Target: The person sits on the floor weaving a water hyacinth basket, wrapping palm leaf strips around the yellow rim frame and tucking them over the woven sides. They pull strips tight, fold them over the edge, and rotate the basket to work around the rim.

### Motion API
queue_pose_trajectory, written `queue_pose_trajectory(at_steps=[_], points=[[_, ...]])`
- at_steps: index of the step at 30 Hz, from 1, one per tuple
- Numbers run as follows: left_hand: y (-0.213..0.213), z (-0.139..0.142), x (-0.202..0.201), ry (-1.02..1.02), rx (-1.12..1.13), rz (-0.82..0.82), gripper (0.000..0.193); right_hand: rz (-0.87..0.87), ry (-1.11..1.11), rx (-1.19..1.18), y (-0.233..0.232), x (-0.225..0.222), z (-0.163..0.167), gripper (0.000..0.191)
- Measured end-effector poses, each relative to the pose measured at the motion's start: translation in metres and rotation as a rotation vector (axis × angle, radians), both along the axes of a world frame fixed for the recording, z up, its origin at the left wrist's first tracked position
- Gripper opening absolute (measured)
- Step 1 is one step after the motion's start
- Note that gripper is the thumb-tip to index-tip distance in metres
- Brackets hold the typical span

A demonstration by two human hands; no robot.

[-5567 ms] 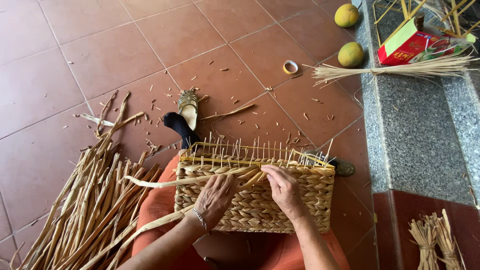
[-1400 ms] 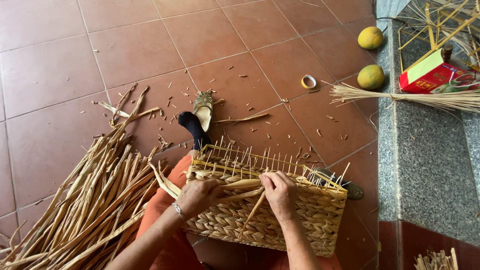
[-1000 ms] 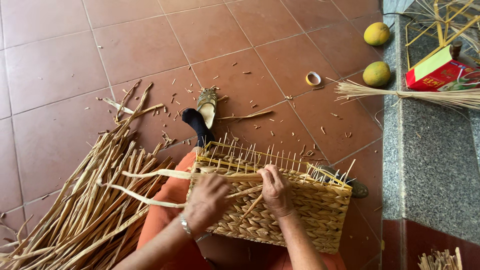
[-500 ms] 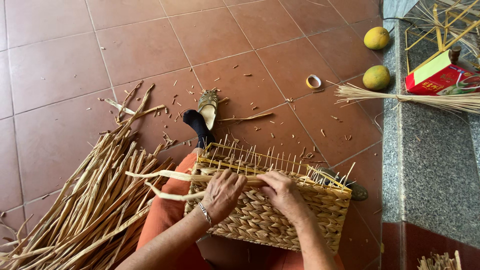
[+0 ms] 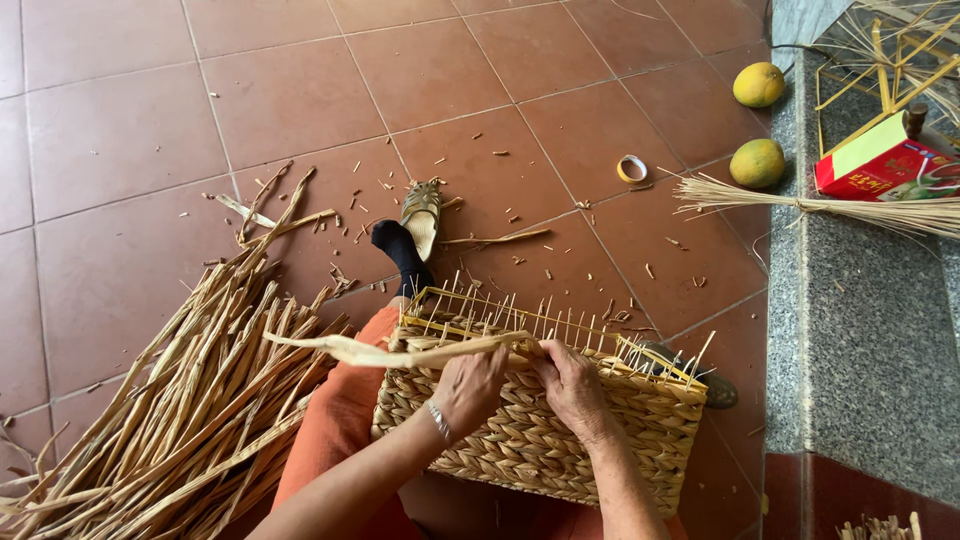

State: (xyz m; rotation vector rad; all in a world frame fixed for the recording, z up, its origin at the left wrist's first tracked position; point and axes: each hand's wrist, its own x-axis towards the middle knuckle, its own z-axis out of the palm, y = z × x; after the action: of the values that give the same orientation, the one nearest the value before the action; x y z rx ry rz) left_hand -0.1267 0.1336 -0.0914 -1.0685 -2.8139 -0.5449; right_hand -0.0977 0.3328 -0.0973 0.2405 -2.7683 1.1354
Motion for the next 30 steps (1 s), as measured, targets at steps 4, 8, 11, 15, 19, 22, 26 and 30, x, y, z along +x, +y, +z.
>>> queue_pose_trajectory(at_steps=[4,8,11,15,19,22,26,30], points=[[0.025,0.006,-0.032,-0.7,-0.123,0.267,0.035,0.011,0.035,-0.028,-0.001,0.0,0.004,0.01],[0.003,0.005,-0.018,-0.161,0.684,0.065,0.012,0.026,0.121,-0.024,-0.001,-0.001,0.005,0.018],[-0.006,-0.008,0.006,-0.197,0.909,0.006,0.01,0.012,0.122,0.006,-0.006,-0.003,0.006,0.019],[-0.002,-0.019,0.033,-0.166,0.732,-0.038,0.007,-0.041,0.155,0.078,-0.022,-0.007,0.006,0.014],[-0.005,-0.014,0.039,0.042,0.603,-0.125,0.023,-0.03,0.21,0.204,-0.028,-0.008,0.008,0.009],[-0.015,-0.004,0.026,0.089,0.402,-0.099,0.031,0.03,0.24,0.186,-0.024,-0.008,0.012,0.006],[-0.046,0.005,0.002,0.172,0.229,0.149,0.055,0.095,0.129,0.124,-0.022,-0.005,0.014,0.013],[-0.07,-0.003,-0.009,0.218,0.14,0.089,0.037,-0.013,0.251,0.128,-0.027,-0.005,0.007,0.007]])
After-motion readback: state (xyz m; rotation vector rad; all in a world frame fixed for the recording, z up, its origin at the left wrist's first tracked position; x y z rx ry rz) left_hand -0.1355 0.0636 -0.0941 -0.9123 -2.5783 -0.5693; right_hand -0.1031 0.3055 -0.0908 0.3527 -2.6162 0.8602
